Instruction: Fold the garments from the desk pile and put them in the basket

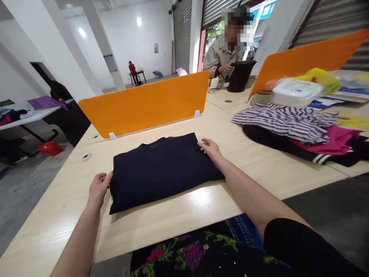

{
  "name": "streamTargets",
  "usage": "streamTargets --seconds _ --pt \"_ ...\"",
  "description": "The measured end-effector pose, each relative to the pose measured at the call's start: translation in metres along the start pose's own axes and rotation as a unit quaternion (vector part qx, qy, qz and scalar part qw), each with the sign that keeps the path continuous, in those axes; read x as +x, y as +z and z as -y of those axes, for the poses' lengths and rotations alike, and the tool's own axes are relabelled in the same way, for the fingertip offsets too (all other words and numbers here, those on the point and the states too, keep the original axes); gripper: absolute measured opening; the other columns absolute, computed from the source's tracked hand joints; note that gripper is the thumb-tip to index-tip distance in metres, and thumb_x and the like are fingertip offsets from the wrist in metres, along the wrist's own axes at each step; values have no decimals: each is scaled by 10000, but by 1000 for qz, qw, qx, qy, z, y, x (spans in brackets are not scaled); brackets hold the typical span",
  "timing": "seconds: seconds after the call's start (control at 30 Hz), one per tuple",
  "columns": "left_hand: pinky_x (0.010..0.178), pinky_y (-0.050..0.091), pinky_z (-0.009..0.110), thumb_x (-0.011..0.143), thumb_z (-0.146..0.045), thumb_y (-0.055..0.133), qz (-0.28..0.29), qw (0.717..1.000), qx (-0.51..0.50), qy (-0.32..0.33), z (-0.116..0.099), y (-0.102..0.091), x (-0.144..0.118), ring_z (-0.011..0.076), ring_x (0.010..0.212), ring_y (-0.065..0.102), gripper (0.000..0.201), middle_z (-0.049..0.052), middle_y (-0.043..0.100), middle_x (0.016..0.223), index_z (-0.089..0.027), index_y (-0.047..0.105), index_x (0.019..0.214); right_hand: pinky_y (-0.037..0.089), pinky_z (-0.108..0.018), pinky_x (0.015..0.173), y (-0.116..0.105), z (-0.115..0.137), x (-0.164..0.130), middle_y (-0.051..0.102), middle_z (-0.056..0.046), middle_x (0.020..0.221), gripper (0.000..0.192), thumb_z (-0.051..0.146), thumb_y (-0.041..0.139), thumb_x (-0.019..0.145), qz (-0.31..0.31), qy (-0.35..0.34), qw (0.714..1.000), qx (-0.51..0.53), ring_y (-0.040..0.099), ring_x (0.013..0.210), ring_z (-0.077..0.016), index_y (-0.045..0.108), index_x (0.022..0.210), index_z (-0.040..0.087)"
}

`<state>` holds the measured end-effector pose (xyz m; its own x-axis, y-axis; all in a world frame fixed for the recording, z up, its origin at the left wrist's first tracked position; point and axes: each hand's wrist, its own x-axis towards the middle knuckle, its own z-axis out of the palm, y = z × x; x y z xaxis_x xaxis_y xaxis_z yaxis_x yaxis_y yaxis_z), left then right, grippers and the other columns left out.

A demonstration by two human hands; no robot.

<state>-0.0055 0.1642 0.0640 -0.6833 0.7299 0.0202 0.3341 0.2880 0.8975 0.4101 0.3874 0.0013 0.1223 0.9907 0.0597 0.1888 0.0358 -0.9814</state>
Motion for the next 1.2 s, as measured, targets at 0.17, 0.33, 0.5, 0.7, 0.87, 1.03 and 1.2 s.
streamTargets --seconds 0.17,0.33,0.5,0.7,0.87,1.03,1.2 --pt "685 474 306 594 -640 690 35 999 -8 -1 10 -8 -59 168 763 582 640 5 608 788 -179 555 1017 415 -282 635 -6 -1 -3 629 -27 721 214 393 665 693 36 -39 953 -299 592 717 -195 586 704 195" --pt "852 459 328 619 -566 723 65 996 -63 11 20 -3 -95 188 912 608 698 26 629 911 -221 493 1180 375 -275 628 -3 2 -7 587 -12 661 137 304 534 756 20 -107 938 -328 555 680 -187 501 656 216" --pt "926 429 404 729 -562 607 14 999 22 20 31 14 -114 267 1134 556 703 103 617 1098 -241 383 1312 353 -264 617 -3 -3 -7 581 -10 683 129 332 487 774 23 -151 948 -278 537 675 -179 479 702 225" --pt "746 461 399 731 -535 536 -32 979 198 22 52 12 -125 270 891 605 628 37 585 862 -223 398 1258 314 -255 570 -2 -8 -2 563 7 645 153 355 515 762 56 -121 942 -308 518 642 -171 476 684 229" --pt "752 486 380 675 -432 567 -94 978 159 100 44 -15 -126 206 755 569 523 -24 486 732 -197 495 1137 316 -249 560 -2 -8 1 548 20 615 171 355 539 742 74 -130 941 -304 514 621 -157 473 657 222" --pt "987 409 414 862 -265 438 -180 886 229 360 -11 9 -114 242 1112 533 373 114 588 1097 -178 553 1206 315 -253 555 -4 -8 0 541 19 594 184 360 546 730 80 -138 940 -300 515 619 -161 472 636 221" --pt "1064 253 611 887 -400 462 30 848 427 313 8 41 -79 399 1365 270 459 116 459 1421 -248 542 1313 327 -250 555 -3 -13 -1 538 29 584 176 362 545 728 85 -134 946 -281 517 602 -157 488 644 219"
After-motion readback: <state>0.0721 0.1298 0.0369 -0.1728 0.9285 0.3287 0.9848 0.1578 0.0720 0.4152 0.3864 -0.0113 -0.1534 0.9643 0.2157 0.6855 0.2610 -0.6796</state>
